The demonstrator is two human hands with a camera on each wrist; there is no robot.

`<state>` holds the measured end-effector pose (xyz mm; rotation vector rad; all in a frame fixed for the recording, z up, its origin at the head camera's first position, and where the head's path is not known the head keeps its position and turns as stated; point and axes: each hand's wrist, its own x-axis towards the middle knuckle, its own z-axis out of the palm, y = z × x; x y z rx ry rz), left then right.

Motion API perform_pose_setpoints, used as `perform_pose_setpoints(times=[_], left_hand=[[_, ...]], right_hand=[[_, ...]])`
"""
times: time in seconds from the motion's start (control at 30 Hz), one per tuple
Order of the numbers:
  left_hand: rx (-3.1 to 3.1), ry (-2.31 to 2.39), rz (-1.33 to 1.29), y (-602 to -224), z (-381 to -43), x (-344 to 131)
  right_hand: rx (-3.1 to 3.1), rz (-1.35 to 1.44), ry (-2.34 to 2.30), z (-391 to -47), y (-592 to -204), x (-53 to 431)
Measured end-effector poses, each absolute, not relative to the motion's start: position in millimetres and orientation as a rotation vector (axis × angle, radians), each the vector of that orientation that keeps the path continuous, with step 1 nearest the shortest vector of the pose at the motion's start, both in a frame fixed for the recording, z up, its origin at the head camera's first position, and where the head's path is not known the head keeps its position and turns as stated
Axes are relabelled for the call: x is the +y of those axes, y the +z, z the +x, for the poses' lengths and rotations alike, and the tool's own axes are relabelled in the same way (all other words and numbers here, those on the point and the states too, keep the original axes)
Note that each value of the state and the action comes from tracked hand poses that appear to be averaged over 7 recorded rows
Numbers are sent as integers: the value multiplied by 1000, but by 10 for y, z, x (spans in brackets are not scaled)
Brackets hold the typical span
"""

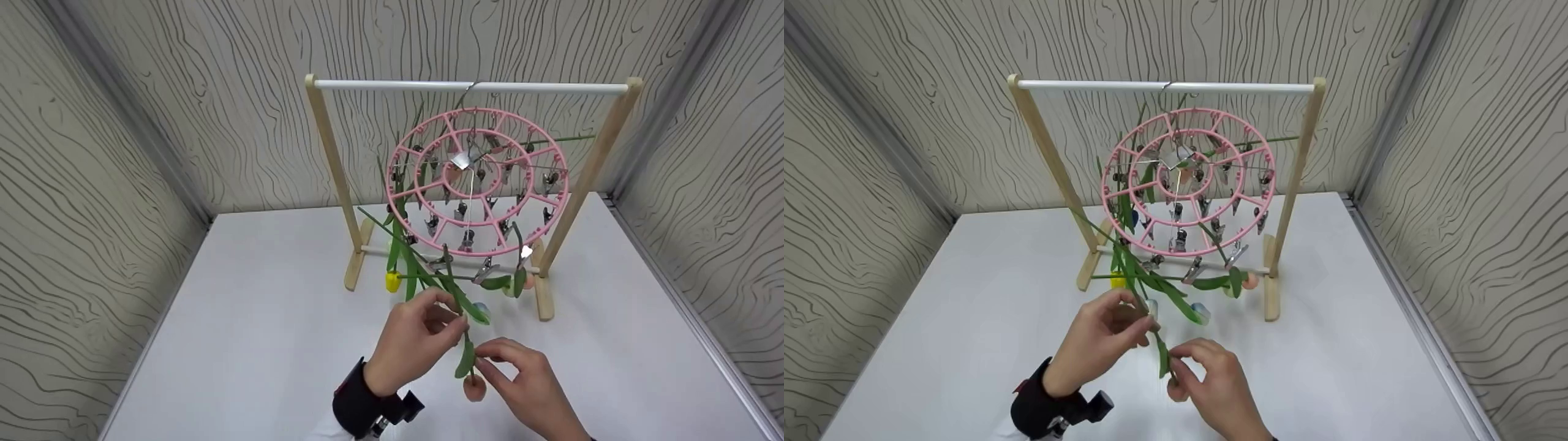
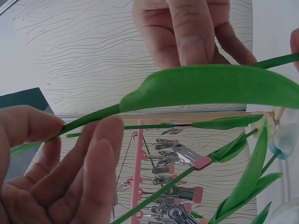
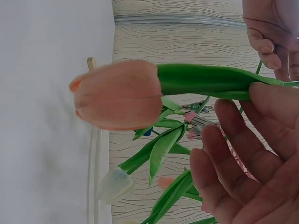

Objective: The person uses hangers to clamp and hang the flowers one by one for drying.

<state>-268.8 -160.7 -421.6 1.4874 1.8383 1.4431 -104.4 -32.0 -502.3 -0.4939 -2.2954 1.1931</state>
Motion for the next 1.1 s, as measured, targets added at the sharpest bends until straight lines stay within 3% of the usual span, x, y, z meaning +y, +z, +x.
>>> perform_pose_setpoints(times=[0.33, 0.53, 0.77, 1.1], left_hand=[[1812, 1483, 1476, -4124, -2700, -1558], [1827, 1463, 1461, -4061, -2678, -1539], [1839, 1443, 1451, -4047, -2672, -1540], [1834, 1439, 1457, -4024, -2672, -1546]], right_hand=[[-2253, -327, 1043, -995, -5022, -152], [-2007, -588, 851, -1018, -4708, 481], [-2069, -839, 826, -1304, -4343, 1274], [-2067, -886, 1105, -1578, -4191, 1571]])
